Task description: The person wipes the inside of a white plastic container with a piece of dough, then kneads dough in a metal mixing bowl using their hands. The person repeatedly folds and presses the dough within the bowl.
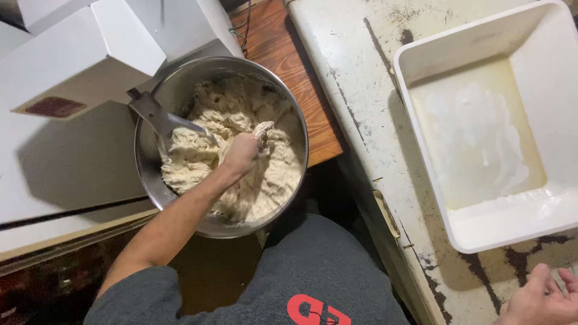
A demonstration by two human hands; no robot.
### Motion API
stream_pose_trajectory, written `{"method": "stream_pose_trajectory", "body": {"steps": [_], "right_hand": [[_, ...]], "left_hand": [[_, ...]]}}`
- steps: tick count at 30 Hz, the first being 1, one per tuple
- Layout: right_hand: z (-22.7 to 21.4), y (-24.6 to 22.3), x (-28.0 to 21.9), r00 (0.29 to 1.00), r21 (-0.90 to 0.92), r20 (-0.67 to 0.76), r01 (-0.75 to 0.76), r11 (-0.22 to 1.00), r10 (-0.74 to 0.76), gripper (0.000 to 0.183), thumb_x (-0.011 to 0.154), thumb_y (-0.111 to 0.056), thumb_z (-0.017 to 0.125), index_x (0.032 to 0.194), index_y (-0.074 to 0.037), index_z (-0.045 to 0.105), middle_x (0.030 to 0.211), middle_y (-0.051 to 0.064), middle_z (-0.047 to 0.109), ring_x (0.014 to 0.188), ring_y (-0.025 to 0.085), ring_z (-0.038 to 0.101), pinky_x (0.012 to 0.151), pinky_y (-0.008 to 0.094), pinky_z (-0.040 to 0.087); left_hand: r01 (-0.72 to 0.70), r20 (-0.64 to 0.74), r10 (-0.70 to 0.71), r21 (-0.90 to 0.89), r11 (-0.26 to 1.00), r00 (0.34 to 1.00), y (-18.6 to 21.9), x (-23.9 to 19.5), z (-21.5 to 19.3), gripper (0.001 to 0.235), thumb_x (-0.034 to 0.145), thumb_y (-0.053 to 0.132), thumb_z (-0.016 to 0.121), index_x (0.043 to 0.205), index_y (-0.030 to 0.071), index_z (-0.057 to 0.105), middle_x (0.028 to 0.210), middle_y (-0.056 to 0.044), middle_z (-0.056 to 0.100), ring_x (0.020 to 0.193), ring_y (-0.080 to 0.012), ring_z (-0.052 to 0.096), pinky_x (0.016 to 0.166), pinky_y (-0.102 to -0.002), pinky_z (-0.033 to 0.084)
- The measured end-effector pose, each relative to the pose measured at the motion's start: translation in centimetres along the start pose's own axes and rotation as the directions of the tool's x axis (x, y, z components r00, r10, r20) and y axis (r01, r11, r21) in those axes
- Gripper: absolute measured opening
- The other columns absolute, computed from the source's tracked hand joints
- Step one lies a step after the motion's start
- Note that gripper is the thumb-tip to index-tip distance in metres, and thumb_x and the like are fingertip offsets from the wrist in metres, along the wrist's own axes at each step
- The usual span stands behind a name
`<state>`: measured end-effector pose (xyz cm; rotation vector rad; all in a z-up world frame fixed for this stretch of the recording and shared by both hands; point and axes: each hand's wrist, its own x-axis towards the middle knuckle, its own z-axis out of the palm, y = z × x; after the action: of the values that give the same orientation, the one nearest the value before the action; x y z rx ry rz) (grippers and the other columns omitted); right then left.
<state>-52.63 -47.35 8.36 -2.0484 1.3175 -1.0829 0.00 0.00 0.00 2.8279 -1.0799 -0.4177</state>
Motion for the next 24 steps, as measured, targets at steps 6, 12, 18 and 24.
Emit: {"method": "stream_pose_trajectory", "body": {"steps": [6, 12, 18, 24], "right_hand": [[0.0, 0.7, 1.6, 0.986, -0.045, 0.043, 0.163, 0.986, -0.161, 0.019, 0.121, 0.017, 0.075, 0.133, 0.020, 0.061, 0.115, 0.035, 0.068, 0.091, 0.041, 0.071, 0.068, 0.048, 0.056], [-0.4, 4.1, 1.9, 0.971, 0.185, 0.130, -0.224, 0.957, 0.202, 0.027, 0.116, 0.005, 0.075, 0.131, -0.001, 0.053, 0.129, 0.020, 0.067, 0.106, 0.029, 0.075, 0.074, 0.030, 0.062], [1.0, -5.5, 2.0, 0.815, -0.064, 0.364, -0.462, 0.885, 0.451, 0.033, 0.117, -0.016, 0.066, 0.134, 0.006, 0.048, 0.121, 0.020, 0.059, 0.084, 0.023, 0.066, 0.062, 0.031, 0.060], [6.4, -6.2, -1.3, 0.728, 0.195, 0.356, -0.670, 0.716, 0.585, 0.053, 0.109, -0.043, 0.073, 0.129, 0.000, 0.050, 0.118, 0.025, 0.058, 0.108, 0.035, 0.064, 0.084, 0.047, 0.061]], "left_hand": [[0.299, -0.120, -0.299, -0.015, 0.954, 0.947, 7.0, 0.8, -10.4, 0.086, 0.072, 0.047, 0.094, 0.130, 0.004, 0.046, 0.100, -0.012, 0.058, 0.060, -0.0268, 0.064, 0.050, -0.044, 0.056], [0.268, 0.134, -0.234, -0.366, 0.891, 0.963, 7.3, 0.1, -22.2, 0.135, 0.062, 0.048, 0.095, 0.162, 0.009, 0.014, 0.170, -0.017, 0.014, 0.156, -0.0321, 0.018, 0.128, -0.039, 0.009], [0.197, -0.056, -0.213, -0.204, 0.959, 0.975, 3.5, -1.0, -23.3, 0.079, 0.083, 0.021, 0.063, 0.161, 0.011, 0.047, 0.066, -0.011, 0.056, 0.057, -0.0213, 0.048, 0.055, -0.043, 0.047], [-0.258, -0.461, 0.132, -0.222, 0.940, 0.878, 10.9, -2.5, -22.5, 0.047, 0.078, 0.008, 0.079, 0.124, 0.006, 0.071, 0.107, -0.020, 0.068, 0.103, -0.0458, 0.067, 0.096, -0.055, 0.051]]}}
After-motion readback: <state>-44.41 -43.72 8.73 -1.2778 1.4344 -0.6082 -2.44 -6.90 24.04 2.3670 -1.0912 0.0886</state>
